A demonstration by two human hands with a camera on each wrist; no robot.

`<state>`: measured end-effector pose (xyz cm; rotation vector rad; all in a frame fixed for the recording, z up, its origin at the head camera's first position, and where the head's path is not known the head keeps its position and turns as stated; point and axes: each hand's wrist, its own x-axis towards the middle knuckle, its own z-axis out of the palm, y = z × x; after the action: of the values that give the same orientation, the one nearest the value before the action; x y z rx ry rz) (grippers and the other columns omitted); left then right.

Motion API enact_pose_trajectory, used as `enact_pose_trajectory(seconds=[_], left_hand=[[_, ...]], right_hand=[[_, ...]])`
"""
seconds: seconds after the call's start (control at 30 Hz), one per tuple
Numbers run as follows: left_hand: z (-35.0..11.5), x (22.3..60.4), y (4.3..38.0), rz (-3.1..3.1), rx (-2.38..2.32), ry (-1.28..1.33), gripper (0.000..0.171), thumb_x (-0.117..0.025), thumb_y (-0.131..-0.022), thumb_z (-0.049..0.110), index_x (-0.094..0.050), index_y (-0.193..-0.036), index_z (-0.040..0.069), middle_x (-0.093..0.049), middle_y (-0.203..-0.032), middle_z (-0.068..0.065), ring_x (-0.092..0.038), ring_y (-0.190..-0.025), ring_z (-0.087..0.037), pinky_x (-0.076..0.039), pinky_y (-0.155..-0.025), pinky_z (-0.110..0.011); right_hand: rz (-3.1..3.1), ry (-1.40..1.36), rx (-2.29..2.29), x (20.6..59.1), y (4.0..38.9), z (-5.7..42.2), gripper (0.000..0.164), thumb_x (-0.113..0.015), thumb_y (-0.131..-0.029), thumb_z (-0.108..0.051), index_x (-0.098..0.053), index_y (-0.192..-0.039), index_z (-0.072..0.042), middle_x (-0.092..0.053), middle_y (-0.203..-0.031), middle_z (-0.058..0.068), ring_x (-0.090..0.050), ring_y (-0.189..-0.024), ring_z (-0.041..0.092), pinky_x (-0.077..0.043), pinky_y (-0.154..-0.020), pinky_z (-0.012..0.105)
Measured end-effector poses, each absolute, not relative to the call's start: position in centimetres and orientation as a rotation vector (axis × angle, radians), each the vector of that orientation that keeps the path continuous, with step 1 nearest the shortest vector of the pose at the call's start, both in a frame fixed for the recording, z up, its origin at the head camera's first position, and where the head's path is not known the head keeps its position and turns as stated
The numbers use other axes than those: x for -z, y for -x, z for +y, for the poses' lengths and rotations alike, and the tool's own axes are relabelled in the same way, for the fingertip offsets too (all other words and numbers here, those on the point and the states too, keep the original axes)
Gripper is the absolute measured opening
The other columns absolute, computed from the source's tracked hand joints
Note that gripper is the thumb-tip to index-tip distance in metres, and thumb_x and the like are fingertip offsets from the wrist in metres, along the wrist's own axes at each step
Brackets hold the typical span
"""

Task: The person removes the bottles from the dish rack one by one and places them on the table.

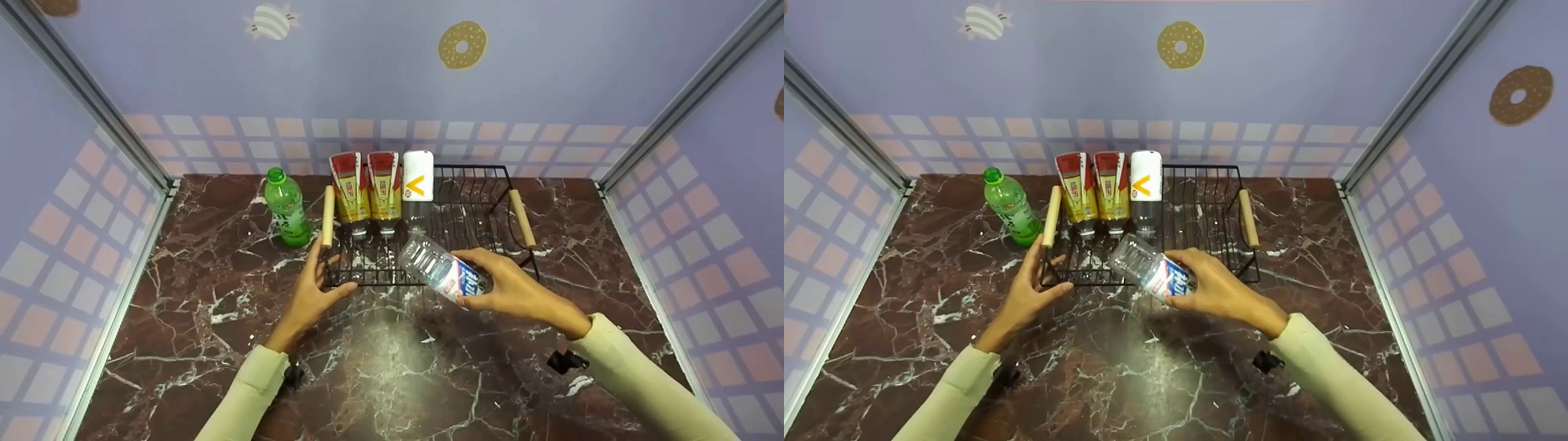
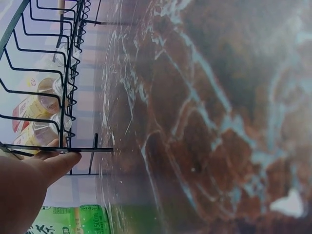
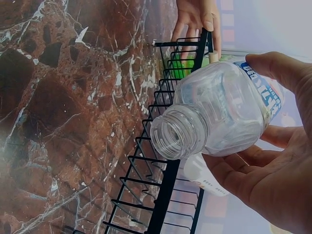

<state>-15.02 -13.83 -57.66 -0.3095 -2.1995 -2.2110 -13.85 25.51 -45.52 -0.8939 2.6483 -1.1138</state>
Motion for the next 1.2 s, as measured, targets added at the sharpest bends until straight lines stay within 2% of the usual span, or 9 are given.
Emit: enact_pose_trajectory(seconds=[0.2,0.53,0.6,0.87,1.07,1.2], left_hand=[[-14.0,57.5,15.1,-2.212,2.206,0.322,0.124,-0.091,-0.088,0.0,-0.006,-0.178,0.009,-0.02,-0.178,-0.029,-0.041,-0.156,-0.052,-0.031,-0.129,-0.065],[-14.1,57.6,15.1,-2.223,2.196,0.333,0.124,-0.091,-0.089,0.002,-0.006,-0.178,0.013,-0.009,-0.183,-0.022,-0.04,-0.157,-0.05,-0.03,-0.13,-0.065],[-14.1,57.6,15.1,-2.226,2.194,0.326,0.124,-0.091,-0.088,0.002,-0.007,-0.178,0.013,-0.01,-0.182,-0.023,-0.04,-0.157,-0.049,-0.031,-0.13,-0.064],[-14.2,57.6,15.2,-2.247,2.174,0.317,0.124,-0.092,-0.088,0.003,-0.007,-0.178,0.011,-0.014,-0.181,-0.024,-0.041,-0.157,-0.047,-0.032,-0.13,-0.063],[-14.3,57.0,14.8,-2.344,2.022,0.296,0.121,-0.094,-0.087,0.008,-0.014,-0.177,0.009,-0.026,-0.177,-0.027,-0.039,-0.158,-0.048,-0.031,-0.13,-0.063],[-14.4,56.8,14.7,-2.368,1.929,0.315,0.115,-0.094,-0.088,0.009,-0.02,-0.175,0.003,-0.025,-0.177,-0.028,-0.038,-0.158,-0.05,-0.033,-0.129,-0.062]], right_hand=[[2.66,0.903,1.057,45.9,13.6,25.4,0.082,-0.095,-0.085,-0.023,-0.058,-0.156,-0.004,-0.071,-0.135,0.012,-0.068,-0.106,0.023,-0.064,-0.087,0.037],[2.628,0.936,1.037,46.2,13.3,25.1,0.083,-0.094,-0.085,-0.022,-0.057,-0.158,-0.008,-0.069,-0.138,0.011,-0.067,-0.108,0.023,-0.065,-0.084,0.034],[2.629,0.943,1.021,46.2,13.2,25.0,0.083,-0.094,-0.085,-0.021,-0.057,-0.158,-0.006,-0.068,-0.139,0.013,-0.067,-0.108,0.024,-0.065,-0.084,0.035],[2.651,0.994,0.912,46.0,13.0,24.6,0.084,-0.093,-0.087,-0.024,-0.055,-0.159,-0.004,-0.066,-0.145,0.017,-0.065,-0.124,0.032,-0.063,-0.1,0.051],[2.665,1.018,0.813,45.3,12.8,24.4,0.087,-0.094,-0.086,-0.026,-0.055,-0.16,-0.005,-0.062,-0.151,0.016,-0.061,-0.136,0.034,-0.054,-0.116,0.054],[2.667,1.037,0.787,45.0,12.7,24.3,0.086,-0.095,-0.086,-0.026,-0.055,-0.16,-0.004,-0.06,-0.154,0.015,-0.058,-0.141,0.034,-0.05,-0.121,0.055]])
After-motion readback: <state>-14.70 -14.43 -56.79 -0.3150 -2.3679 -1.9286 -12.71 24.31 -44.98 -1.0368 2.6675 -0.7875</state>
